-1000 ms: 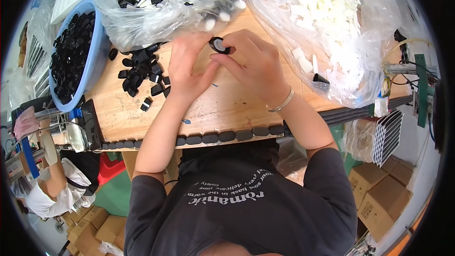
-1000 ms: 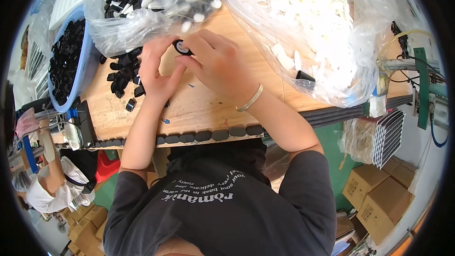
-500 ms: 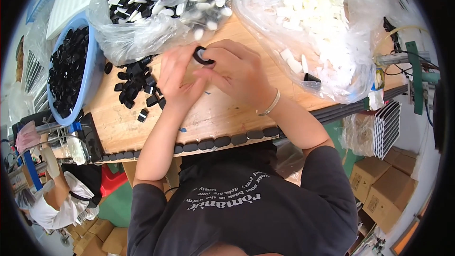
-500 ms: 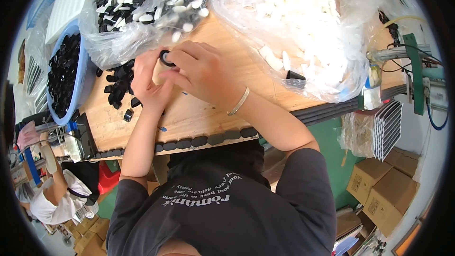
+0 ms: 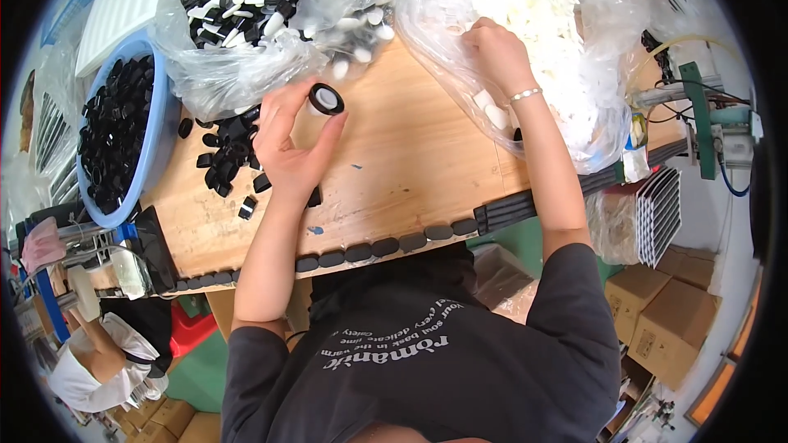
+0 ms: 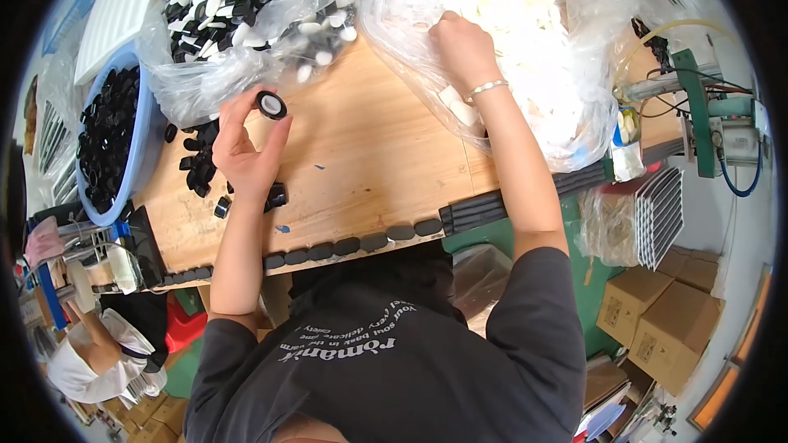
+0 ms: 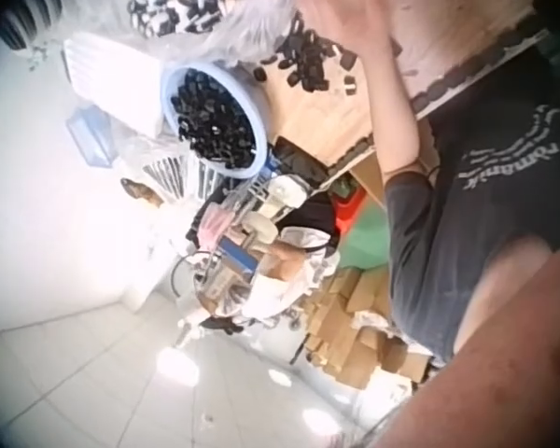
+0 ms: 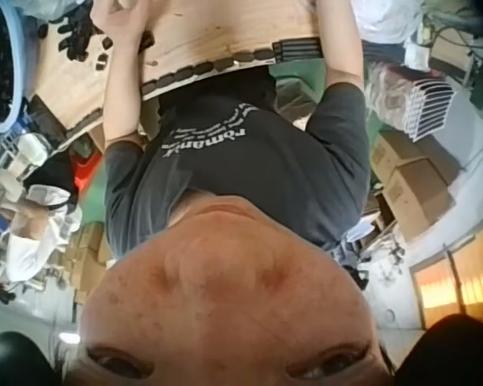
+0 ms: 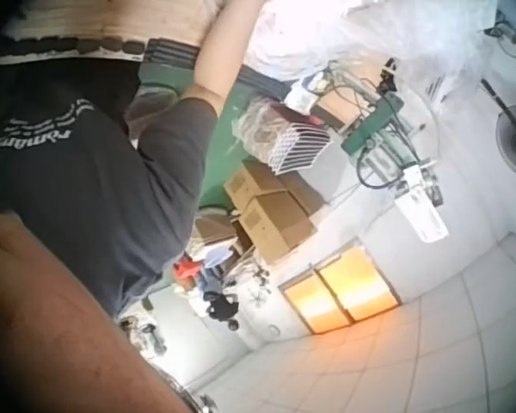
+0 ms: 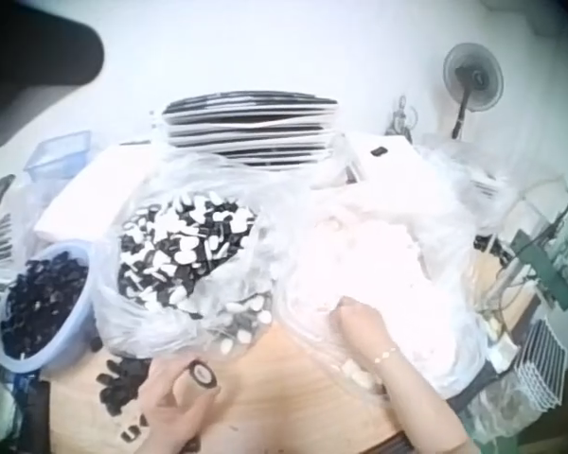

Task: Manually inserting white plastic inserts into black plastic rings at a factory workbench.

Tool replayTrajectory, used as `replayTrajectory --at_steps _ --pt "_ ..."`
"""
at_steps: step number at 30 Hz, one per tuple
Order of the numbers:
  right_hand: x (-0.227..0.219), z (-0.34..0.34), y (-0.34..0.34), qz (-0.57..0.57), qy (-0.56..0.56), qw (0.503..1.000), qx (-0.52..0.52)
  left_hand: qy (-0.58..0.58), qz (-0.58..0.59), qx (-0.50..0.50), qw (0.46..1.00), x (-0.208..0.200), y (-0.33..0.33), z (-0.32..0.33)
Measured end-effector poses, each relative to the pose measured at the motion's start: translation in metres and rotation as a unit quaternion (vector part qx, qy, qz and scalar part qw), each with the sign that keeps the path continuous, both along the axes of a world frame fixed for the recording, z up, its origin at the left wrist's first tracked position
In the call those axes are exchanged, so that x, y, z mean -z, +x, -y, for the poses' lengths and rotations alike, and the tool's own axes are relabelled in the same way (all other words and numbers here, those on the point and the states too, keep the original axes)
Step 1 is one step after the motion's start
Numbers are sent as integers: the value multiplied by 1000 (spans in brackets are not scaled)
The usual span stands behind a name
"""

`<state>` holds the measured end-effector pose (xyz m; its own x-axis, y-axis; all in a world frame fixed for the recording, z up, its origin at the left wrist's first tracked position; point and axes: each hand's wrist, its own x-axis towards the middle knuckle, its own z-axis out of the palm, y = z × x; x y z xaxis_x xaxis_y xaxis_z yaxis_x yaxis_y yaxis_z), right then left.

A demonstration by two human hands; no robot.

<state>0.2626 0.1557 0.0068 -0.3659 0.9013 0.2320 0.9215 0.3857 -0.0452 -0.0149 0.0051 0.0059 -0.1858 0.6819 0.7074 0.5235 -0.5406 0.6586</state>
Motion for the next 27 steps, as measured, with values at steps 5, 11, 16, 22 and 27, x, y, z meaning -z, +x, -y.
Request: replayTrajectory --at_steps 5,11,16,22,27 --pt "-6 -7 -12 94 16 995 4 11 2 5 1000 -3 -1 1" --pt "-30 38 -47 -340 43 936 -82 26 -7 3 1000 -4 -1 0" --pt "-44 85 -88 -452 -119 859 -208 28 -49 16 998 -1 0 1" --pt "-54 102 -97 -527 -220 796 -200 56 -102 -30 993 -2 -1 -1" --pt "-51 100 -99 -493 -167 825 -219 87 -147 -20 985 -5 0 -2"
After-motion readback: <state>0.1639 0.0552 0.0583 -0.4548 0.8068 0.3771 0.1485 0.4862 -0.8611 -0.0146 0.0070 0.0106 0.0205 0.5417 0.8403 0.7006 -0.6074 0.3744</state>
